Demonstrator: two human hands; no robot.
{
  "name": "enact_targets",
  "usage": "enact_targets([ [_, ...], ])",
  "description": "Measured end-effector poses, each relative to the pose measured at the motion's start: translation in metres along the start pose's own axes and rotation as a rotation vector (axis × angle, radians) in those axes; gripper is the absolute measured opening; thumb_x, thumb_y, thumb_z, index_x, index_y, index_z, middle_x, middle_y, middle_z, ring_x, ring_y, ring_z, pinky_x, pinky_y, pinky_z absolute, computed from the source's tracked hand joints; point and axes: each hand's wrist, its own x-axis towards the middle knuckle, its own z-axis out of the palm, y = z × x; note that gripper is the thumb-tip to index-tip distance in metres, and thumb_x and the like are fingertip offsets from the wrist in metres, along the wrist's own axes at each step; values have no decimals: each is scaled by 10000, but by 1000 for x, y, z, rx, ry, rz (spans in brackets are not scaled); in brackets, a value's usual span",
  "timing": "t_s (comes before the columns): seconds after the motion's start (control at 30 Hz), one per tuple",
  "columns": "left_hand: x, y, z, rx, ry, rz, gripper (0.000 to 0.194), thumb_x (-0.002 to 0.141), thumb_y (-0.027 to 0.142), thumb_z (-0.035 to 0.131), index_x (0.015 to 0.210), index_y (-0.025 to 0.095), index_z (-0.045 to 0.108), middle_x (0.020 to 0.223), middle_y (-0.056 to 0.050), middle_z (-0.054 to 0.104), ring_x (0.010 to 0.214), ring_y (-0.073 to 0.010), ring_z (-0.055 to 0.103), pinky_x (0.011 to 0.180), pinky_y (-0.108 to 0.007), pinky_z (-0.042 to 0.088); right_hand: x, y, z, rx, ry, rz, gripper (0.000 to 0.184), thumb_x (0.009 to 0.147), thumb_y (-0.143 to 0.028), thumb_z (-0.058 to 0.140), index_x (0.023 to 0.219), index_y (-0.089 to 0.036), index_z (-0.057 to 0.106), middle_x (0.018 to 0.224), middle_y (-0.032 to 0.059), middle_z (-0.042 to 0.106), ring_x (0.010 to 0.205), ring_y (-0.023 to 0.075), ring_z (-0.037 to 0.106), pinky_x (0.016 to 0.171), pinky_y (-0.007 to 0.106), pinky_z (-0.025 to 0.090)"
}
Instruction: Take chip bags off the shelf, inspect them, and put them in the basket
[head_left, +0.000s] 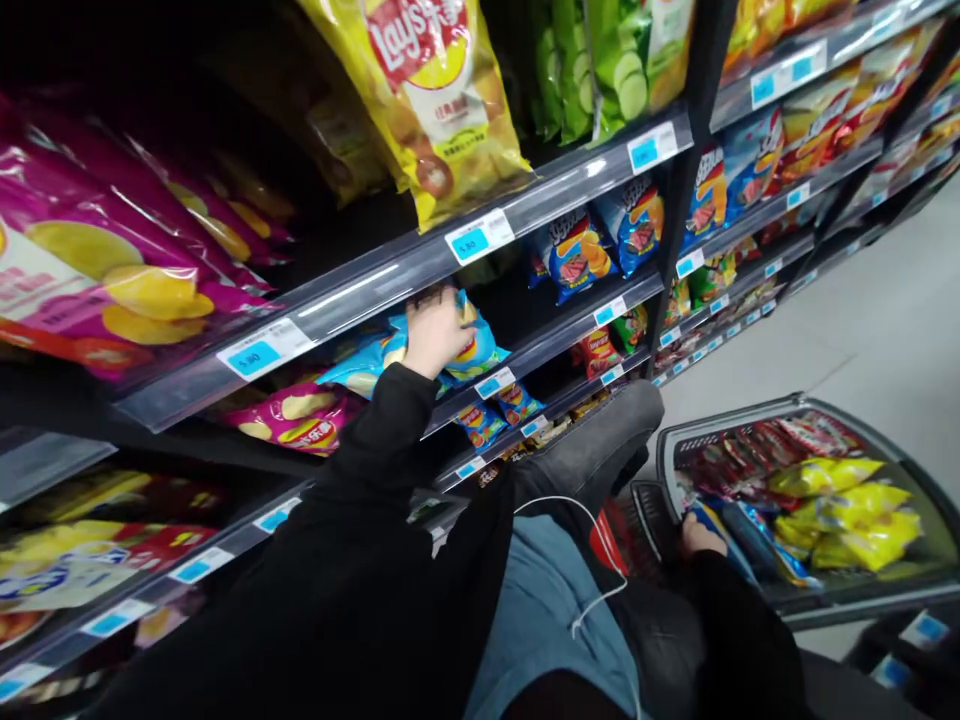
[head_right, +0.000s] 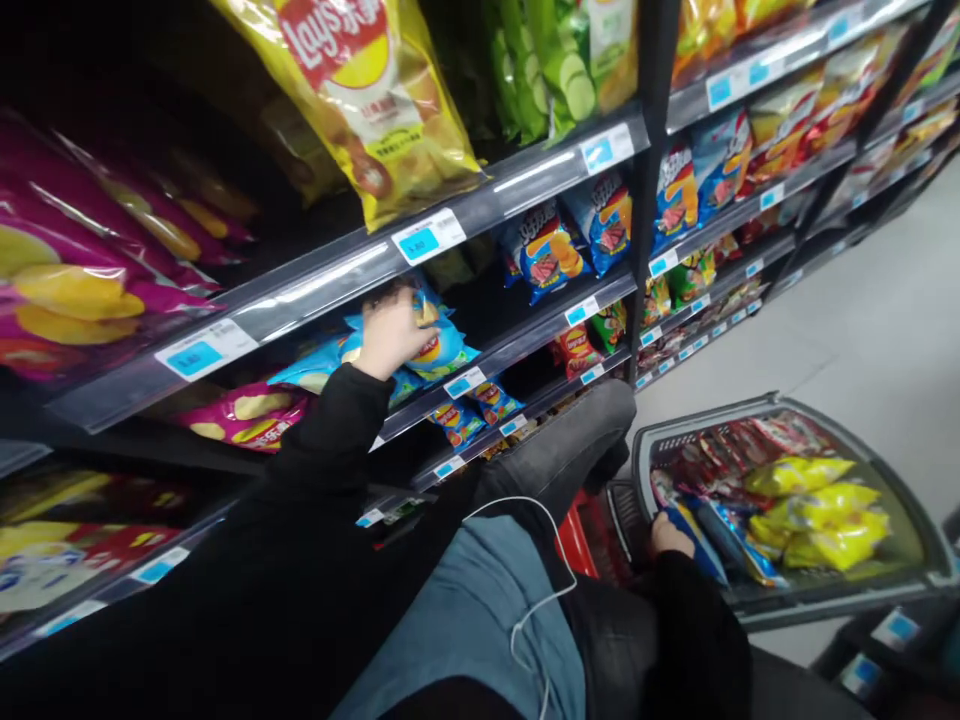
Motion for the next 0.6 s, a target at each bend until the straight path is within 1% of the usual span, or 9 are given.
enact_targets([
  [0.1,14,-5,-3,-29,-68,28,642,708,370,605,1268,124,412,1218,-173,537,1114,-340,484,950,-422,327,5,9,-4,8,-11,101,329,761,-205,458,1071,-98,473,1051,239,610,1009,309,624,846,413,452],
  [0.17,19,-3,-9,-53,-75,62,639,715,386,601,1275,145,412,1228,-150,537,1100,-318,498,918,-382,365,8,13,-8,13,-5,133,339,787,-193,442,1098,-58,454,1052,244,602,1013,295,621,835,386,448],
  [0.23,19,6,-15,-79,-53,131,569,735,383,579,1242,159,451,1210,-128,549,1089,-296,503,914,-367,375,9,16,-11,14,13,149,325,814,-162,393,1110,-41,446,1057,250,593,1014,281,620,822,367,440],
  [0.3,14,19,-21,-113,-15,248,450,764,359,546,1168,164,516,1157,-119,574,1089,-288,497,937,-389,361,10,19,-14,13,29,154,316,827,-136,354,1109,-27,446,1052,257,588,1004,279,623,809,357,431],
  [0.37,4,32,-24,-175,27,405,326,782,319,523,1068,174,581,1092,-112,602,1092,-288,493,971,-443,332,10,20,-16,14,38,142,317,830,-134,360,1112,-17,444,1046,258,590,993,283,626,795,350,426],
  [0.43,-7,44,-25,-285,73,564,211,789,279,511,953,211,626,1013,-77,634,1083,-273,507,1016,-501,283,10,20,-18,18,45,117,328,824,-141,395,1122,-12,443,1037,256,596,985,291,627,791,355,424],
  [0.47,-13,51,-25,-357,97,623,165,793,263,509,892,233,637,968,-52,648,1077,-258,517,1040,-519,253,9,20,-19,19,50,101,333,819,-140,413,1123,-11,446,1030,254,600,986,294,626,797,360,423],
  [0.53,-25,65,-25,-518,158,676,122,799,265,520,772,256,638,886,-14,663,1092,-237,524,1072,-537,213,8,18,-21,21,64,73,329,812,-135,439,1114,-6,461,1012,250,607,993,301,623,813,368,420],
  [0.6,-35,83,-24,-704,224,657,153,795,308,554,671,243,615,855,-14,671,1142,-242,505,1071,-542,231,6,14,-22,30,78,52,326,811,-138,459,1106,-1,475,1007,250,610,999,306,619,824,372,420],
])
